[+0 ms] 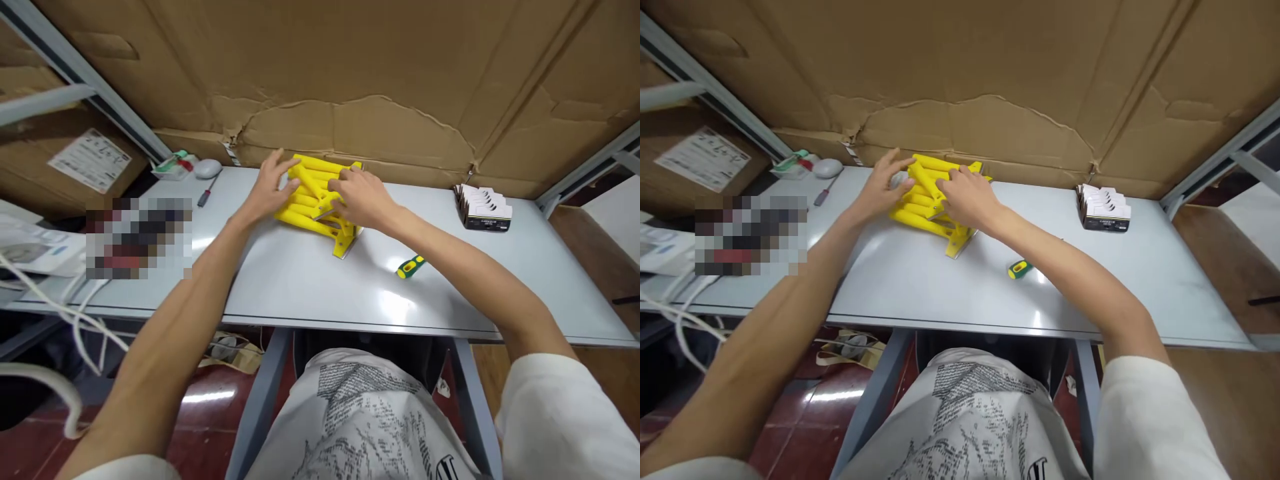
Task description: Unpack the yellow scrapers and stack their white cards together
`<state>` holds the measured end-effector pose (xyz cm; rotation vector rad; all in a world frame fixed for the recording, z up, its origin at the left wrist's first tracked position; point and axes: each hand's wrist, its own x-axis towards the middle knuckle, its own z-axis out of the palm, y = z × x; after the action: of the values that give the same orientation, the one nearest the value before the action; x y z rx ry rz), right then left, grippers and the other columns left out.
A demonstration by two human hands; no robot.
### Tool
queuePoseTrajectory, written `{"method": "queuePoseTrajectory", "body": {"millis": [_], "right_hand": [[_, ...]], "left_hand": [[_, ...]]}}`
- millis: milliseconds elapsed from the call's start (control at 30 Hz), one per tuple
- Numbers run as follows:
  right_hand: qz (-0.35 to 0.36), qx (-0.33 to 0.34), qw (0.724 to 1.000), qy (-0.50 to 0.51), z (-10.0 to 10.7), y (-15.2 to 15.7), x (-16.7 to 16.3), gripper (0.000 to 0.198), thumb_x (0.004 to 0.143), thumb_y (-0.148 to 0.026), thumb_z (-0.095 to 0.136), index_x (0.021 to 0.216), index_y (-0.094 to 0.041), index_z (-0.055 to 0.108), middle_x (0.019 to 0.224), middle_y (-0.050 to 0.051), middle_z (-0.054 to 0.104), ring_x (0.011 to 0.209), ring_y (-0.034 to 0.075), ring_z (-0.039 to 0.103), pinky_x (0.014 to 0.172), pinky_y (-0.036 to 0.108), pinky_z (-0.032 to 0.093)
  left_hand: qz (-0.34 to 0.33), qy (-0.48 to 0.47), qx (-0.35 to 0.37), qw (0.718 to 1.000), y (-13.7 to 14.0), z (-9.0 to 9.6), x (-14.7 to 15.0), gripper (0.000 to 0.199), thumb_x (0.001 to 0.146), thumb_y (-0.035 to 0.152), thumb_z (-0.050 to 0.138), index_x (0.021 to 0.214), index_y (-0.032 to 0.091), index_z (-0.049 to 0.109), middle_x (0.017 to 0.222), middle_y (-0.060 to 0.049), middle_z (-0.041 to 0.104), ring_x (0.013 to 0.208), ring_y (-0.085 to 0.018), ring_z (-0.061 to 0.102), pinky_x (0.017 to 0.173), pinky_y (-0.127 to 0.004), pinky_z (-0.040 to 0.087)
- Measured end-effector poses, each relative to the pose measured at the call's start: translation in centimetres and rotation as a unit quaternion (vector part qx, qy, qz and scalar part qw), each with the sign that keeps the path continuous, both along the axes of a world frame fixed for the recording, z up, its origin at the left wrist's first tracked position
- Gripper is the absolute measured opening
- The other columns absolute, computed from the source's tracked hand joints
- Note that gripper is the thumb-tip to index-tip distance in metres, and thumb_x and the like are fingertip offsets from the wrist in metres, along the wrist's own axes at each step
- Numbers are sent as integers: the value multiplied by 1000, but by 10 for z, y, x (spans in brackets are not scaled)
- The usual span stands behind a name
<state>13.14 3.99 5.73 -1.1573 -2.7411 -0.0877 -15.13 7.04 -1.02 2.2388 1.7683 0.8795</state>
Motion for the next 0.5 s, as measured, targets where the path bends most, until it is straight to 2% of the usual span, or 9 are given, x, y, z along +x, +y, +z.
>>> {"method": "queuePoseTrajectory", "body": {"millis": [67, 133, 200, 300, 367, 433, 500], "right_hand": [[-6, 4, 1000, 23, -2, 8, 1, 41, 110, -21, 58, 144, -17, 81, 144, 23, 78, 137, 43, 65, 102, 53, 55], [-3, -1, 999, 42, -8, 11, 21, 40, 110, -21, 55, 140, -19, 82, 137, 21, 81, 130, 41, 68, 96, 50, 54], [-4, -10, 999, 38, -15, 7, 47, 40, 110, -21, 51, 132, -19, 84, 128, 18, 83, 121, 38, 72, 90, 48, 52], [-26, -14, 999, 29, -24, -14, 74, 39, 111, -21, 48, 123, -21, 85, 121, 15, 84, 114, 35, 74, 83, 46, 48], [-37, -12, 999, 36, -31, -33, 76, 39, 112, -23, 47, 121, -23, 84, 120, 14, 85, 113, 34, 75, 79, 44, 45], [-47, -12, 998, 36, -37, -48, 70, 38, 116, -32, 46, 126, -25, 82, 116, 13, 85, 105, 34, 76, 75, 43, 43], [-74, -12, 997, 37, -40, -52, 63, 42, 118, -44, 48, 140, -25, 78, 114, 13, 84, 93, 33, 74, 73, 42, 44]], "left_hand": [[-42, 43, 35, 998, -3, 3, 3, 74, 108, 70, 33, 169, 45, 68, 190, 27, 38, 187, -27, 26, 156, -53, 25], [-98, 80, 26, 992, -7, 5, 6, 68, 107, 52, 36, 159, 38, 78, 183, 16, 56, 183, -19, 36, 154, -46, 30], [-137, 113, 6, 984, -9, 6, 10, 70, 100, 42, 41, 157, 32, 80, 176, 4, 67, 180, -19, 42, 151, -46, 36], [-147, 132, 3, 980, -11, 2, 15, 76, 94, 37, 48, 164, 30, 76, 178, -1, 65, 180, -25, 43, 151, -51, 35], [-135, 129, 2, 982, -12, 0, 18, 76, 95, 38, 49, 167, 32, 74, 177, -2, 66, 177, -28, 48, 151, -53, 35], [-118, 132, 4, 984, -13, -2, 20, 74, 100, 40, 46, 169, 34, 72, 179, -2, 64, 176, -28, 48, 151, -53, 34], [-99, 143, 13, 985, -13, -3, 20, 74, 103, 44, 44, 172, 33, 68, 187, -2, 55, 181, -26, 41, 152, -51, 30]]}}
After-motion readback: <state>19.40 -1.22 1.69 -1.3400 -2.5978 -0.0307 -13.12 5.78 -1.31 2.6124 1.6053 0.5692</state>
